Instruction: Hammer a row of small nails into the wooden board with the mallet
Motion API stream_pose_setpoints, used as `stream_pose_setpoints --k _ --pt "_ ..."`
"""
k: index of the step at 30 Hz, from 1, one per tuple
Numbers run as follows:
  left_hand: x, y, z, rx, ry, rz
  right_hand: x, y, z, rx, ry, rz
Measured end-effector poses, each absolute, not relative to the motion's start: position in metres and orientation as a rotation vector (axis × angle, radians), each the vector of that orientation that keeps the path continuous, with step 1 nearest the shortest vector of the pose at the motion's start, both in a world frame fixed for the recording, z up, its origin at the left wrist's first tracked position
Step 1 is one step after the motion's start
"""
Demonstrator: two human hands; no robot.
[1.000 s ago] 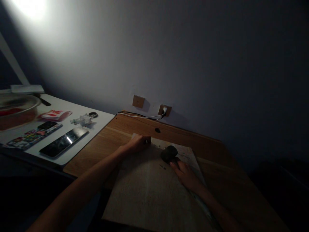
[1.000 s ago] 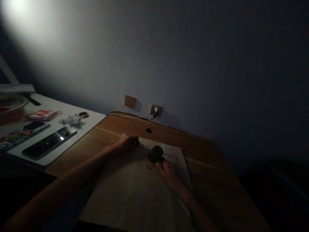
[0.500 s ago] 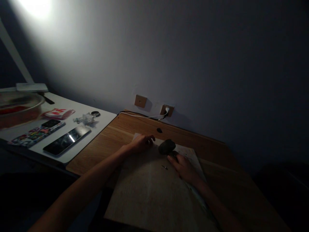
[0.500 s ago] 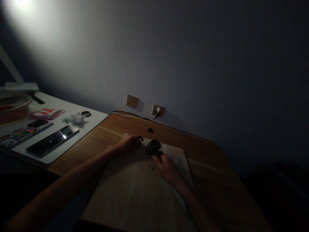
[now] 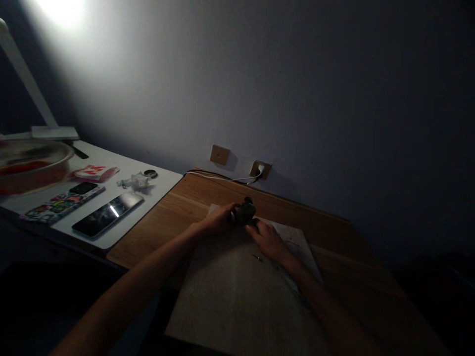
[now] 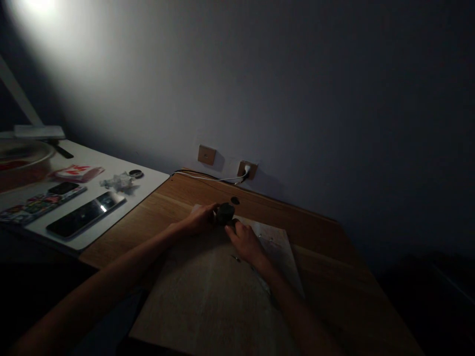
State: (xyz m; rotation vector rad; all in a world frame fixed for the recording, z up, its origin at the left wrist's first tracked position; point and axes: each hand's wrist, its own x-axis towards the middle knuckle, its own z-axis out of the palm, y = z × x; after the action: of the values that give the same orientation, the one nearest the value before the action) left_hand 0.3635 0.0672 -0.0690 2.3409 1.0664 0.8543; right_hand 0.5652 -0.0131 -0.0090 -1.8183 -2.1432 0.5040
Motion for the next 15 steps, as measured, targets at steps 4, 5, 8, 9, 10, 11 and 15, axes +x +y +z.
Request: stream_pose_setpoints --k 4,5,8,9,10,11,15 --pt "0.365 0.069 -0.070 2.354 1.048 0.866 0.563 -0.015 -0.007 -1.791 -2.156 0.514" --pt "0.363 0.069 -0.069 2.371 1.047 0.877 0.562 -0.015 -0.006 -1.790 -2.145 0.516" --pt "0.356 0.065 -0.056 2.452 1.043 0.868 0.562 -0.015 -0.004 -1.811 -2.125 0.514" --pt "0.352 0.060 -0.050 2.478 1.022 0.838 0.563 -0.015 -0.003 -1.820 -2.127 0.524" --pt "0.350 0.053 -0.042 2.504 0.982 0.792 0.564 -0.014 -0.002 -1.817 -2.129 0.540" --pt "0.348 0.044 -0.035 2.527 0.933 0.743 0.565 -0.014 -0.002 -1.806 -2.125 0.555" --pt "0.365 -0.001 -0.018 2.786 0.663 0.587 0.572 -0.014 0.001 -1.797 -2.023 0.554"
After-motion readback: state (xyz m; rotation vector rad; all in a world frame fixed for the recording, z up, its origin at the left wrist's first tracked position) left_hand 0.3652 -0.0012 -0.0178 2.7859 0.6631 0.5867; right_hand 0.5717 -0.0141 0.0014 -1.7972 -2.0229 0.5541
